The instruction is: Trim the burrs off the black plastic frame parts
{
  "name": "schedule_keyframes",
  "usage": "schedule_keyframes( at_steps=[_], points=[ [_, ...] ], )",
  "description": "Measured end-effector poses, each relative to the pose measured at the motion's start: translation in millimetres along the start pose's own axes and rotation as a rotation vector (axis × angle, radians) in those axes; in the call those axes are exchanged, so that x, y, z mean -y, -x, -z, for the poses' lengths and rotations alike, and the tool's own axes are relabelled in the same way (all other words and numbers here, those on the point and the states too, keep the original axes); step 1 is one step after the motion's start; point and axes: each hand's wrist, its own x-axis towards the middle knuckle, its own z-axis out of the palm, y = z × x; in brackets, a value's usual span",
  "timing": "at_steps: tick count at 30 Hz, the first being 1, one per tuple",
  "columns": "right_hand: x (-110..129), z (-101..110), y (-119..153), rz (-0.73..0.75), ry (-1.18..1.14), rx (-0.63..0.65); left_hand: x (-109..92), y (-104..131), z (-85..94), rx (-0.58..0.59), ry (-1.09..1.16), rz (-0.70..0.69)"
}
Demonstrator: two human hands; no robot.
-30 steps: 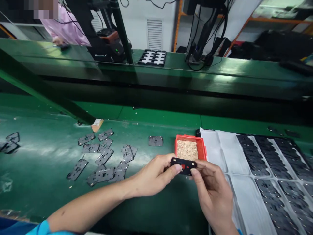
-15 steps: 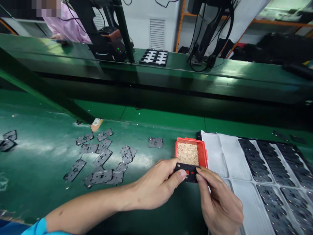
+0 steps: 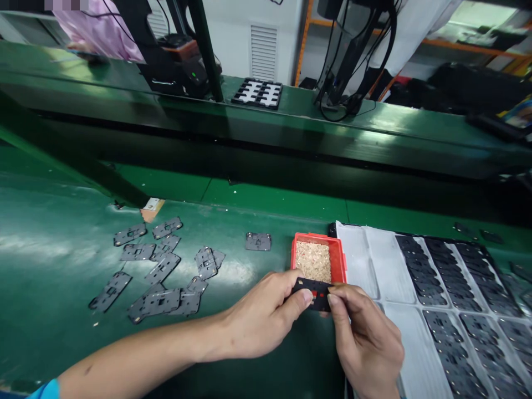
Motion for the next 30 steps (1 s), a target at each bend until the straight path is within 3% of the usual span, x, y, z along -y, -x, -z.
schedule_keyframes(
  at_steps=[5, 11, 18, 30],
  points=[
    [-1, 1, -3, -0.090, -0.070, 0.062, 10, -4, 0.3, -0.010, 0.018, 0.058],
    [-5, 3, -4, -0.155, -0.128, 0.018, 10, -11, 4.3, -0.032, -0.040, 0.081],
    [-10, 4, -5, 0.008, -0.017, 0.037, 0, -13, 7.8, -0.037, -0.147, 0.016],
    [-12, 6, -8, -0.002, 0.035, 0.093, 3, -19, 7.8, -0.053, -0.193, 0.016]
  ],
)
